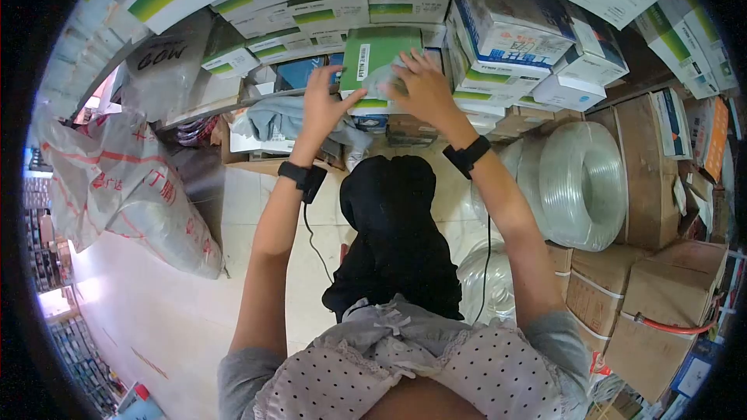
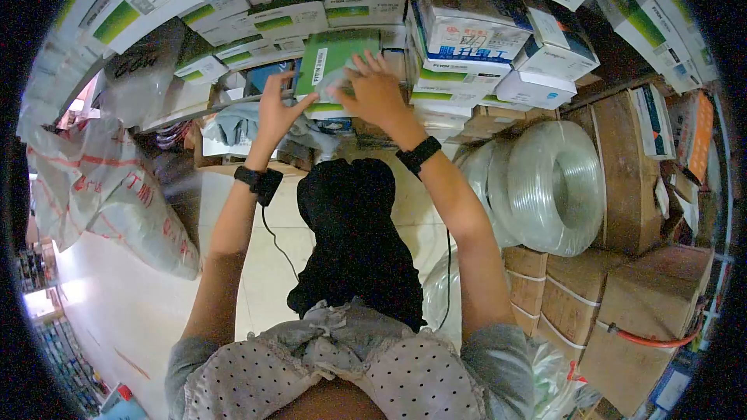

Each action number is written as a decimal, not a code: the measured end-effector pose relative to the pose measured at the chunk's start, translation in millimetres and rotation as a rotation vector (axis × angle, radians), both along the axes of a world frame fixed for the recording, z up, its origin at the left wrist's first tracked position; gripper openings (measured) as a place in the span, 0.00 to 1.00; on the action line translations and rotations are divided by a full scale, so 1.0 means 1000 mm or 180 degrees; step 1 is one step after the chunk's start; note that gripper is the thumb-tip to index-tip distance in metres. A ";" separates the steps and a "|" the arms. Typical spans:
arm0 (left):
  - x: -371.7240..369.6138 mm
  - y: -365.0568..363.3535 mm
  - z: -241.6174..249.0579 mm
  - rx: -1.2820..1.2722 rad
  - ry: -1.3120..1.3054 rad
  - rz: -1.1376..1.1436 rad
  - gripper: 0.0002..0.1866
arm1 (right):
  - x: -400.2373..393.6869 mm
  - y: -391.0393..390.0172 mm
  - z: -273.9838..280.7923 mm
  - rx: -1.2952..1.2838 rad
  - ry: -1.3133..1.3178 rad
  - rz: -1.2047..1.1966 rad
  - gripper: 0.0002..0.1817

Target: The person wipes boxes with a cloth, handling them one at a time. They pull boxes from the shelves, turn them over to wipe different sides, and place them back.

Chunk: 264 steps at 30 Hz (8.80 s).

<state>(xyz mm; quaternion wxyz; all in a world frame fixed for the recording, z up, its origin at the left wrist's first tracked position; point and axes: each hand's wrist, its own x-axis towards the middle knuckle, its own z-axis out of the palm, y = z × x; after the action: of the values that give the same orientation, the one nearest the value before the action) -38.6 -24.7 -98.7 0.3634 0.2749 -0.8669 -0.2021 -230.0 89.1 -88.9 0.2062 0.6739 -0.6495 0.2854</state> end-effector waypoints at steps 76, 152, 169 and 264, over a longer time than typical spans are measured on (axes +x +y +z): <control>-0.020 0.008 -0.005 0.0321 -0.0887 0.0850 0.34 | -0.015 -0.056 0.028 0.1768 -0.0821 -0.0422 0.08; -0.014 -0.026 -0.068 0.4175 -0.0285 -0.0500 0.46 | 0.048 -0.119 0.001 0.0859 0.0094 -0.0024 0.15; -0.017 -0.018 -0.052 0.4233 -0.0052 -0.0498 0.38 | 0.000 -0.098 -0.005 0.1053 -0.0901 -0.1107 0.16; -0.037 -0.044 -0.034 0.4678 -0.0449 -0.0132 0.57 | 0.041 0.070 -0.051 -0.0322 -0.2086 -0.0990 0.19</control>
<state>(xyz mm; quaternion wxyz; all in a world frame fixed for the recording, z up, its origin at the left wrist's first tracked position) -75.3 -68.5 -132.7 0.0251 0.4432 -0.5342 -0.7194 -189.3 159.2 -140.4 0.0611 0.4289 -0.7608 0.4832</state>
